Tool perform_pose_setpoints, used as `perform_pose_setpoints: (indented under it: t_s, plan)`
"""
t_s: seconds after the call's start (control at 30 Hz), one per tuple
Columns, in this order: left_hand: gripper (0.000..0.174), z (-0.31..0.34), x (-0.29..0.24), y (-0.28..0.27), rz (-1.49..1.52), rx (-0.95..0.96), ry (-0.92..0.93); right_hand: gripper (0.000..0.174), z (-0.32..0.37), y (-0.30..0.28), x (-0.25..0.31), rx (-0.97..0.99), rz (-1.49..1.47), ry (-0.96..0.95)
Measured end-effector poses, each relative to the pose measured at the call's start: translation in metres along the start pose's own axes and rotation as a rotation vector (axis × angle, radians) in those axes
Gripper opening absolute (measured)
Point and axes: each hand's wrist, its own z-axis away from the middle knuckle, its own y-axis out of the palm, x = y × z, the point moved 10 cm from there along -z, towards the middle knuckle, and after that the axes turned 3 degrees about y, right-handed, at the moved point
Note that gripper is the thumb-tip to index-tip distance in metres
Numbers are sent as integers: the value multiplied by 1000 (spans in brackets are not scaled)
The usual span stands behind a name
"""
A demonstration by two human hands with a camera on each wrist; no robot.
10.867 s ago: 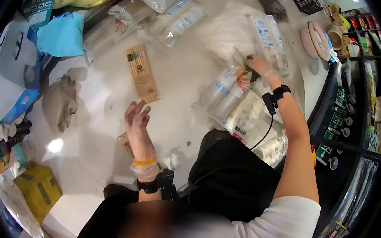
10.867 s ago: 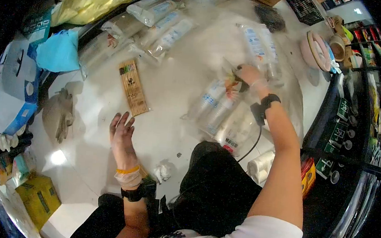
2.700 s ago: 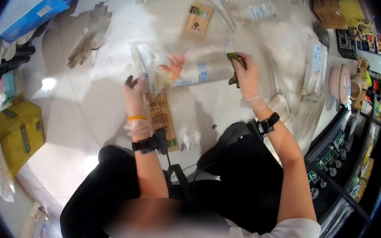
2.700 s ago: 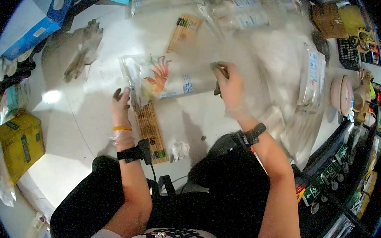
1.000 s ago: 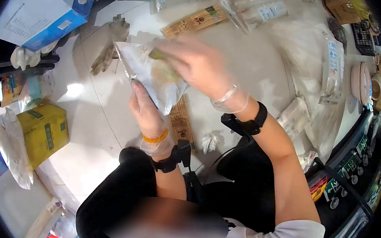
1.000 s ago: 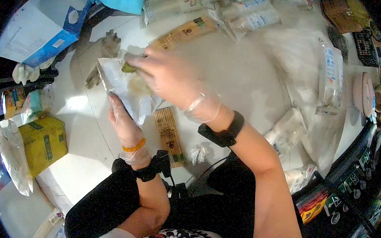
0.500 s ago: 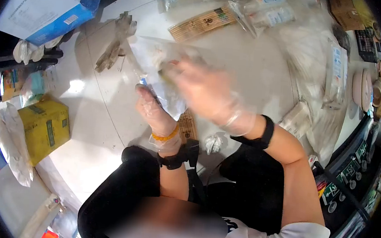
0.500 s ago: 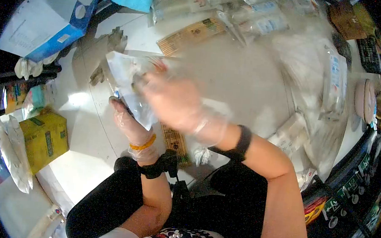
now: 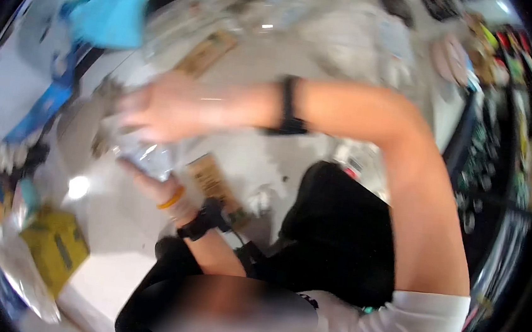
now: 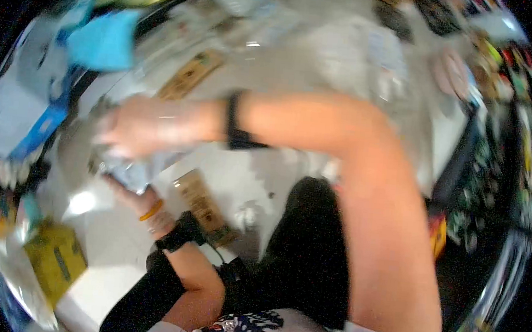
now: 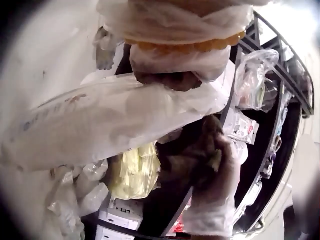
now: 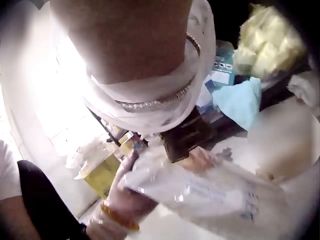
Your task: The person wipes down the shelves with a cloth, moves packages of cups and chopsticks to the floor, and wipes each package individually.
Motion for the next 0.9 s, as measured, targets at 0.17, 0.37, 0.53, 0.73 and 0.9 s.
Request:
perform_pose_setpoints:
  t_s: [0.17, 0.37, 0.53, 0.73, 0.9]
  plan:
    - [62, -17, 29, -28, -268, 54, -74, 21, -26, -34, 11, -166, -221, -165]
    - [55, -45, 74, -47, -446, 130, -194, 23, -16, -25, -12, -295, -285, -116]
    - [50, -53, 112, -79, -504, 131, -306, 25, -23, -8, 0, -285, -350, -192]
    - [43, -56, 159, -107, -552, 126, -435, 28, -38, 10, 8, -193, -489, -318]
    - [40, -52, 122, -100, -1062, -27, 65, 30, -7, 48, -71, -155, -280, -34]
